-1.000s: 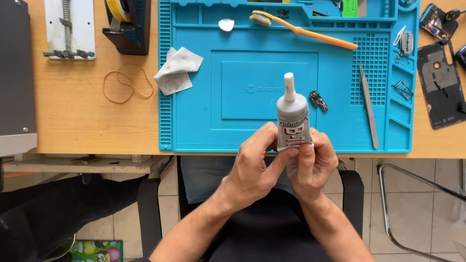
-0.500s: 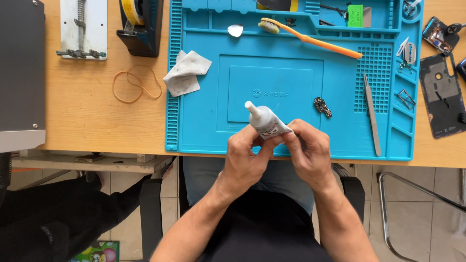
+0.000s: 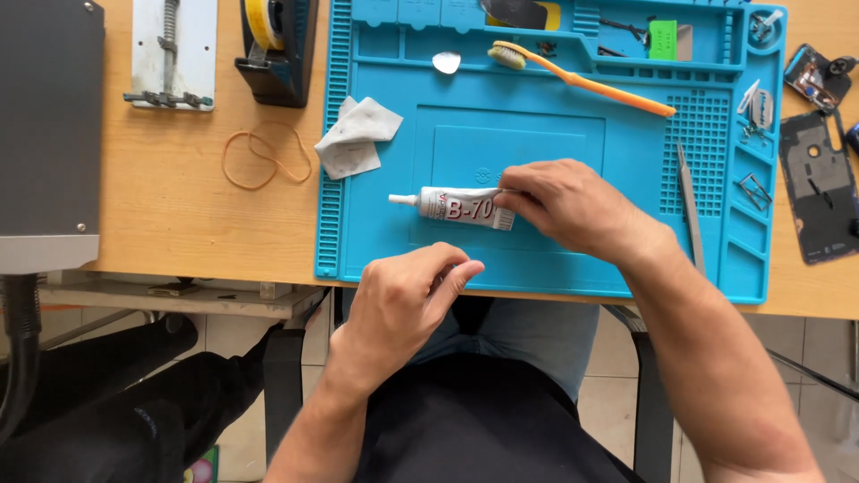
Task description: The person holds a white adhesive tube, rotates it to inspect the label, and repeatedly pulls and presses the nozzle tip. The tube is handled over a blue work mat with disassembled phone parts and tools nearby.
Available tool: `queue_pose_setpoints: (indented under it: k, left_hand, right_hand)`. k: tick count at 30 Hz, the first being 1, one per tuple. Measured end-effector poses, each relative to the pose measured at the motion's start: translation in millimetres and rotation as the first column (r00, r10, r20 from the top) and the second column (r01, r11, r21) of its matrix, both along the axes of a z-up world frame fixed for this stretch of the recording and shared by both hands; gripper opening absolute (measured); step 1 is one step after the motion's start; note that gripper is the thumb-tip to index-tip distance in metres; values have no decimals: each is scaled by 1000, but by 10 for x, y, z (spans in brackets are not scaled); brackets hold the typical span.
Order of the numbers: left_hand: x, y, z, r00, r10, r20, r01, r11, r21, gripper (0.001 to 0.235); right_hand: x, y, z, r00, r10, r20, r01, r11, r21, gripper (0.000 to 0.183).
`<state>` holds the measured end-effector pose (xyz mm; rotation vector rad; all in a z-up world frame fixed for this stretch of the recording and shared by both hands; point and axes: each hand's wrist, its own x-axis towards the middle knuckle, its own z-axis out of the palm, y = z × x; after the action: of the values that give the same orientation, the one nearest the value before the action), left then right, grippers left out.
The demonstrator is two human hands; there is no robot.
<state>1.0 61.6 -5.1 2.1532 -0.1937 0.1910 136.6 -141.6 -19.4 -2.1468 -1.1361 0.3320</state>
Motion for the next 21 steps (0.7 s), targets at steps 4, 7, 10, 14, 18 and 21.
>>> queue_pose_setpoints:
  k: [4, 7, 10, 14, 18, 21]
  left_hand:
    - [17, 11, -205, 962, 74, 264, -113, 985, 135, 7]
    - [60, -120, -359, 908, -23, 418, -148, 916, 372, 16]
    - [132, -253, -413, 892, -129, 434, -134, 840, 526, 22]
    - [131, -259, -529, 904, -152, 400, -136, 784, 606, 32]
    - [219, -285, -412, 891, -162, 424, -145, 783, 605, 26]
    - [281, -283, -364, 867, -171, 469, -143, 816, 561, 21]
  right_hand:
    - [61, 27, 49, 999, -10, 45, 12, 999, -44, 27]
    - [74, -44, -141, 995, -104, -3, 102, 981, -164, 25]
    - [101, -108, -295, 991, -108, 74, 118, 982, -150, 26]
    - [61, -65, -295, 981, -110, 162, 127, 987, -103, 18]
    - [179, -36, -83, 990, -132, -41, 131, 991, -17, 12]
    - [410, 161, 195, 992, -122, -30, 123, 991, 47, 5]
